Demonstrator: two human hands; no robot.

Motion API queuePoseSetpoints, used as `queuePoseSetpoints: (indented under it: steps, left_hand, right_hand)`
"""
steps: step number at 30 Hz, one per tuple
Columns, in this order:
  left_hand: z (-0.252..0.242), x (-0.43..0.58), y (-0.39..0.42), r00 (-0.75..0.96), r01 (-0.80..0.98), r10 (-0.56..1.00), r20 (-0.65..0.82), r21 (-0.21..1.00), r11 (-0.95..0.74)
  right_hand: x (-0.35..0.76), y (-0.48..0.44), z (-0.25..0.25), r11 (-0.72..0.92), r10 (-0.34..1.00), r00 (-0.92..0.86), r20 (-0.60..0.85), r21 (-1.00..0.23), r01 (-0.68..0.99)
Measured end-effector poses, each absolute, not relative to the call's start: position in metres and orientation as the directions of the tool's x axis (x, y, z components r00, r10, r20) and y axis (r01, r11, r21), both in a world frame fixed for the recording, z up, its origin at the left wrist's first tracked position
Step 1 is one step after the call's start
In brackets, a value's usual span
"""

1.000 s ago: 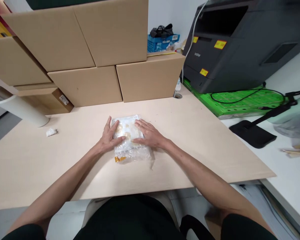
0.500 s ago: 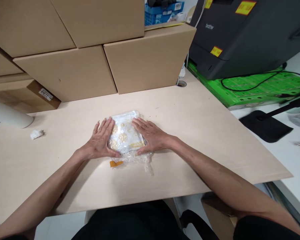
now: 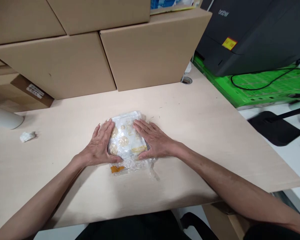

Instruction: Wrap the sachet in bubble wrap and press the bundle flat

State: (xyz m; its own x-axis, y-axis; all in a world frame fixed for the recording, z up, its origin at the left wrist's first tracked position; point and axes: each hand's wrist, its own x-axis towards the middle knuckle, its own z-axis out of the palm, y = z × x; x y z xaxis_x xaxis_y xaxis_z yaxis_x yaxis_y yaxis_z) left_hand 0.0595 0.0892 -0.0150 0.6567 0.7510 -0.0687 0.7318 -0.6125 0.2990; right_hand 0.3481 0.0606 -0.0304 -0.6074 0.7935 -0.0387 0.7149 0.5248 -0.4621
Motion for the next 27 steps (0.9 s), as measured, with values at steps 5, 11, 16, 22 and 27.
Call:
queuePoseSetpoints:
  steps: [5, 11, 16, 22, 27]
  left_hand:
    - [-0.02, 0.06, 0.089, 0.639, 0.737, 0.768, -0.05, 0.324, -0.593]
    - [-0.014, 0.059, 0.074, 0.503, 0.791, 0.864, 0.022, 0.392, -0.47]
    - [-0.001, 0.056, 0.064, 0.296, 0.696, 0.953, -0.067, 0.698, -0.167]
    - [-0.003, 0.062, 0.068, 0.06, 0.203, 0.983, -0.175, 0.966, 0.159]
    - [0.005, 0.058, 0.07, 0.031, 0.074, 0.995, -0.091, 0.993, 0.089]
  right_hand:
    - [0.344, 0.06, -0.03, 0.487, 0.82, -0.571, -0.047, -0.468, 0.738]
    - [0.34, 0.055, -0.024, 0.4, 0.866, -0.499, -0.029, -0.56, 0.726]
    - [0.334, 0.043, -0.023, 0.164, 0.983, -0.161, 0.089, -0.823, 0.544]
    - [0.321, 0.047, -0.025, -0.018, 0.995, 0.099, 0.007, -0.969, 0.248]
    - [0.312, 0.049, -0.013, 0.024, 0.993, 0.113, 0.033, -0.997, 0.08]
